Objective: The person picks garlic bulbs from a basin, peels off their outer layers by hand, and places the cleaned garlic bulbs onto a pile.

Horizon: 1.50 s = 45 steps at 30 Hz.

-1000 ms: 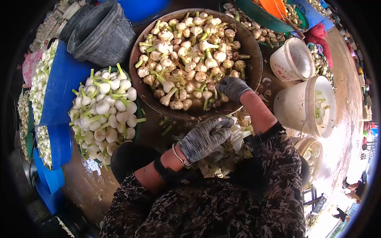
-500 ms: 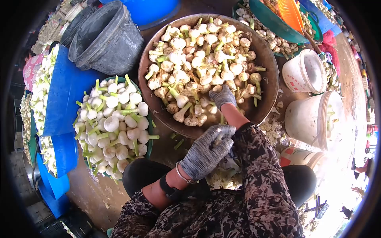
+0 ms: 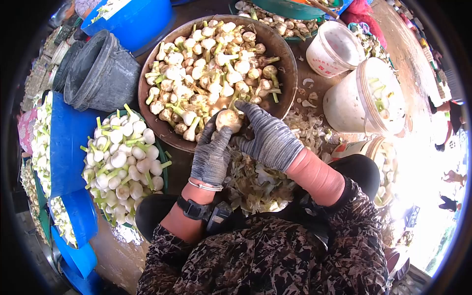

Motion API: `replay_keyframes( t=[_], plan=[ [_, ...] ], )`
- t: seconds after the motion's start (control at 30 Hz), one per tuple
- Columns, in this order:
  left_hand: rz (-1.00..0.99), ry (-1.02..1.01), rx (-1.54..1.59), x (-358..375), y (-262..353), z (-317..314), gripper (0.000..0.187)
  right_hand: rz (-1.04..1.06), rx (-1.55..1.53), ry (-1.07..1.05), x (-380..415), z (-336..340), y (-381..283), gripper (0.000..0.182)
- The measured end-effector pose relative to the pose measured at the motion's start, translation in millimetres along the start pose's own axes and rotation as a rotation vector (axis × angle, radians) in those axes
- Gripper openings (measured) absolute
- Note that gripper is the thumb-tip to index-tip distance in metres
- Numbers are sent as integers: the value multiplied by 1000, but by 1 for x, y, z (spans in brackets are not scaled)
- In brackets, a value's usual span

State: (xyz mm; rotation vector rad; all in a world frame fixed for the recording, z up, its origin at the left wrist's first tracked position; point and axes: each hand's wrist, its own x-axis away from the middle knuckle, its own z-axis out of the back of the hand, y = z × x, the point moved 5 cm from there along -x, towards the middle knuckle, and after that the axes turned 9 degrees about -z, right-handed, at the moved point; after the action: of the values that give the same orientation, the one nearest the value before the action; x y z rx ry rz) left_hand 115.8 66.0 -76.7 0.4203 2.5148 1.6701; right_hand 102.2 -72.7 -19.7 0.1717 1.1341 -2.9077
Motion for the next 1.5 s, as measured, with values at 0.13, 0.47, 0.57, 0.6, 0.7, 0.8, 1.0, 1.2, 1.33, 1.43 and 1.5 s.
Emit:
replay_keyframes(
  t=[0.13, 0.47, 0.57, 0.6, 0.7, 0.8, 1.0, 1.2, 1.33, 1.43, 1.5],
  plan=[
    [-24, 78, 68, 5, -1, -8, 38, -91, -44, 101, 20, 30, -5, 32],
    [-224, 1, -325, 15, -7, -43, 36, -28, 245, 291, 39, 37, 11, 9],
    [-268, -42, -415, 19, 2, -48, 36, -62, 139, 305, 36, 40, 26, 10],
    [-187, -73, -322, 19, 3, -50, 38, -108, 36, 264, 33, 42, 33, 12],
    [-103, -116, -177, 21, 6, -52, 40, -274, 37, 298, 27, 57, 78, 15],
    [-60, -82, 152, 16, -1, -43, 38, -527, 279, 164, 27, 70, 117, 27],
    [-45, -68, -99, 12, 1, -40, 41, -39, -80, 256, 45, 77, 31, 25],
    [100, -38, 268, 16, -14, -48, 36, -60, 152, 181, 45, 75, 18, 24],
    [52, -10, 241, 17, -7, -50, 33, 111, 435, 360, 47, 75, 15, 23],
    [72, -76, 114, 16, -10, -49, 34, 169, 213, 347, 52, 74, -1, 14],
    [-93, -99, -168, 14, -10, -46, 35, 81, 159, 313, 53, 69, -5, 11]
  ],
)
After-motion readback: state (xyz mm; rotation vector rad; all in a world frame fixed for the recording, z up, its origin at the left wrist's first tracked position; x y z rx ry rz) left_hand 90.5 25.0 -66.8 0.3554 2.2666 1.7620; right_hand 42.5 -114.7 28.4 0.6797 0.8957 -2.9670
